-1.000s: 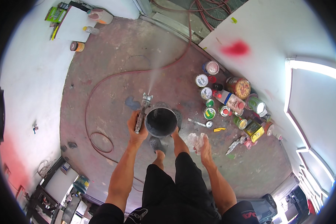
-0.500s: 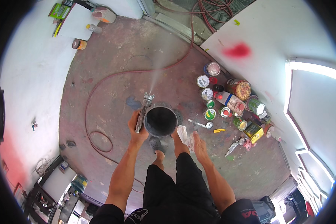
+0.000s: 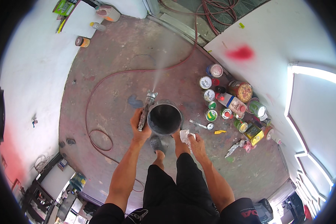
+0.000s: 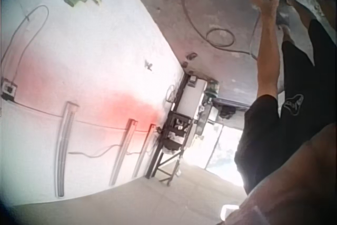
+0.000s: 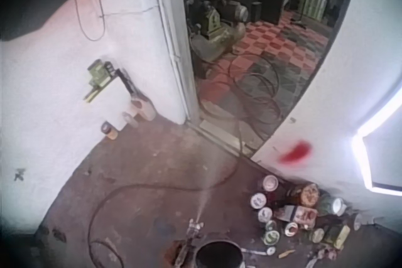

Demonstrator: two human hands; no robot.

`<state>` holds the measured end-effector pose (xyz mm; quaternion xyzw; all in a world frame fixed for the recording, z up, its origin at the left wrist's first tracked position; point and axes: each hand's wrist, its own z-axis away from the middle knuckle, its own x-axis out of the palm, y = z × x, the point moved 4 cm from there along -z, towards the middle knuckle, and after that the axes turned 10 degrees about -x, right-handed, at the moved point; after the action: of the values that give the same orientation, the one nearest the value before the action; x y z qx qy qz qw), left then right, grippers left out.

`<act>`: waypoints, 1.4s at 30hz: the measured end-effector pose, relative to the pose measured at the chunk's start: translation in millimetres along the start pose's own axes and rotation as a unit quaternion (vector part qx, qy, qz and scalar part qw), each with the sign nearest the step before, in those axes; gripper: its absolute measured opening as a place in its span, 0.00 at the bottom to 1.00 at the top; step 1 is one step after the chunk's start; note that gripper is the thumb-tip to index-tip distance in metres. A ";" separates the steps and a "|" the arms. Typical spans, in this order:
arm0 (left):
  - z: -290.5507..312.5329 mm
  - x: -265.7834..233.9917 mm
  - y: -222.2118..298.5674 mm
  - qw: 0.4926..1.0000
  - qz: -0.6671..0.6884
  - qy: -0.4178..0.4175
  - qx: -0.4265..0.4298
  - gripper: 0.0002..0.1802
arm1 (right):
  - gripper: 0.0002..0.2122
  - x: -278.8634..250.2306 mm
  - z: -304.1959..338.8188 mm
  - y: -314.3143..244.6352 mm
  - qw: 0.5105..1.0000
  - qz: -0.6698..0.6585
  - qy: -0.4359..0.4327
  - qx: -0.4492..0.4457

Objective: The person pours thinner into a spray gun, retrieves a cloth, and wipes the spray gun and surrounding area. They then disassemble the spray gun, clean its parts with the cloth, and reassemble it.

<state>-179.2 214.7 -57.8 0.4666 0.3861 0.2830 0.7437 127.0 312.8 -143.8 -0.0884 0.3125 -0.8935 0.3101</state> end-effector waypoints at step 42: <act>283.7 428.9 14.0 0.783 -0.177 -0.592 -0.075 0.37 | 0.18 -121.9 223.9 226.1 0.956 -0.248 0.158 -0.003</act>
<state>290.2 420.6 -102.5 0.4088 -0.0760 -0.1577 0.8957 415.2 135.8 -101.5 -0.0216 0.3285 -0.9439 0.0253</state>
